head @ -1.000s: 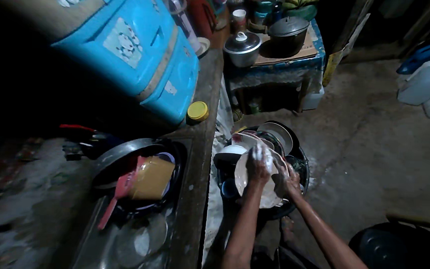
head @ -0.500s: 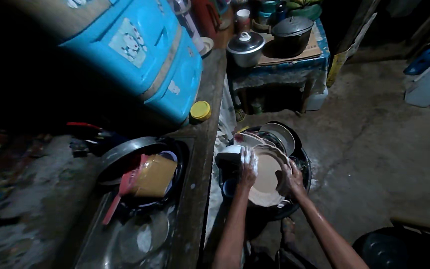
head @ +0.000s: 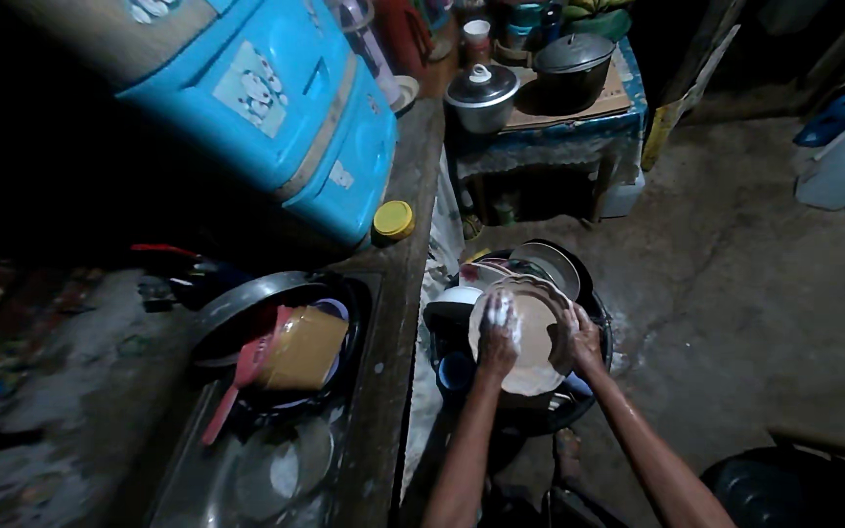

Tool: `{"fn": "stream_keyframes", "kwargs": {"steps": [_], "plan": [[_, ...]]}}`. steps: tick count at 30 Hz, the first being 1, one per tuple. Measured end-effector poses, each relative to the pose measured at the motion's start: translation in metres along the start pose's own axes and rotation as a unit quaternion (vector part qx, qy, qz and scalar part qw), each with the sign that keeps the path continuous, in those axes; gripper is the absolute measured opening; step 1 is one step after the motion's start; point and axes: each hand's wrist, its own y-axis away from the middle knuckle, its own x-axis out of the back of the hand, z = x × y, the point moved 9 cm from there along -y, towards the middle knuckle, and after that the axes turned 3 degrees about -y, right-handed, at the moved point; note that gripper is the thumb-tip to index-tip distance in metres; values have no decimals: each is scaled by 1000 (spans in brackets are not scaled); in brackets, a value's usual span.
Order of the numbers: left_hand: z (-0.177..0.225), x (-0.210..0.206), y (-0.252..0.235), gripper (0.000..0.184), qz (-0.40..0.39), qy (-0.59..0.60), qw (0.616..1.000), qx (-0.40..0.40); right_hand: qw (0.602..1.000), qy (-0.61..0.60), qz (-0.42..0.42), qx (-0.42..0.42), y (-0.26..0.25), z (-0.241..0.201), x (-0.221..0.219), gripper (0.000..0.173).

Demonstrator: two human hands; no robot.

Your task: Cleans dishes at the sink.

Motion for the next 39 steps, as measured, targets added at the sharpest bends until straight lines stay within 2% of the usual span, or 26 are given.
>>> {"fn": "stream_keyframes", "kwargs": {"steps": [2, 4, 5, 7, 9, 11, 13, 15, 16, 18, 20, 21, 22, 24, 26, 28, 30, 33, 34, 36, 39], "plan": [[42, -10, 10, 44, -37, 65, 994, -82, 1000, -10, 2, 1, -4, 5, -5, 38], [66, -18, 30, 53, -91, 101, 980, -145, 999, 17, 25, -18, -13, 7, 0, 40], [66, -16, 41, 53, -111, 98, 975, -167, 999, 27, 18, -29, -19, 5, 4, 40], [51, -5, 55, 40, -113, 59, 968, -216, 997, 57, -21, -42, -32, 0, 13, 39], [32, 18, 58, 28, -92, 17, 958, -270, 989, 94, -95, -66, -46, 0, 18, 39], [28, 44, 50, 18, -94, -3, 946, -311, 968, 119, -179, -128, -55, 12, 19, 41], [39, 70, 33, 19, -161, 45, 943, -287, 944, 110, -247, -187, -55, 25, 16, 46], [40, 95, 9, 25, -196, 156, 952, -173, 934, 16, -281, -220, -46, 37, 10, 49], [32, 107, -3, 29, -183, 218, 955, -87, 936, -74, -249, -238, -42, 45, 7, 55], [5, 124, -25, 50, -98, 278, 953, 66, 915, -245, -180, -264, -34, 58, -7, 80], [-32, 119, -41, 71, -1, 327, 933, 149, 911, -298, -154, -239, -27, 58, -16, 83], [-47, 112, -46, 77, 48, 351, 918, 177, 925, -289, -140, -205, -25, 53, -17, 74], [-58, 104, -48, 80, 87, 369, 902, 205, 947, -252, -123, -159, -23, 46, -16, 58], [-70, 90, -42, 72, 144, 360, 884, 262, 984, -133, -85, -84, -23, 33, -10, 28], [-73, 77, -32, 59, 159, 284, 900, 289, 990, -92, -86, -63, -21, 20, -9, 18], [-75, 55, -24, 50, 148, 232, 924, 267, 989, -112, -78, -62, -20, 9, -10, 17], [-71, 40, -14, 44, 176, 245, 933, 196, 988, -135, -50, -59, -24, 6, -7, 20], [-44, 26, 17, 50, 180, 245, 938, 166, 986, -143, 47, -68, -31, 9, 7, 25], [-32, 20, 29, 49, 186, 230, 941, 162, 984, -137, 85, -75, -31, 8, 9, 27], [2, 11, 42, 40, 219, 168, 957, 93, 980, -106, 139, -91, -27, 3, 6, 30], [54, 7, 24, 29, 232, 83, 969, -35, 988, -43, 128, -68, -21, -10, -5, 34]]}}
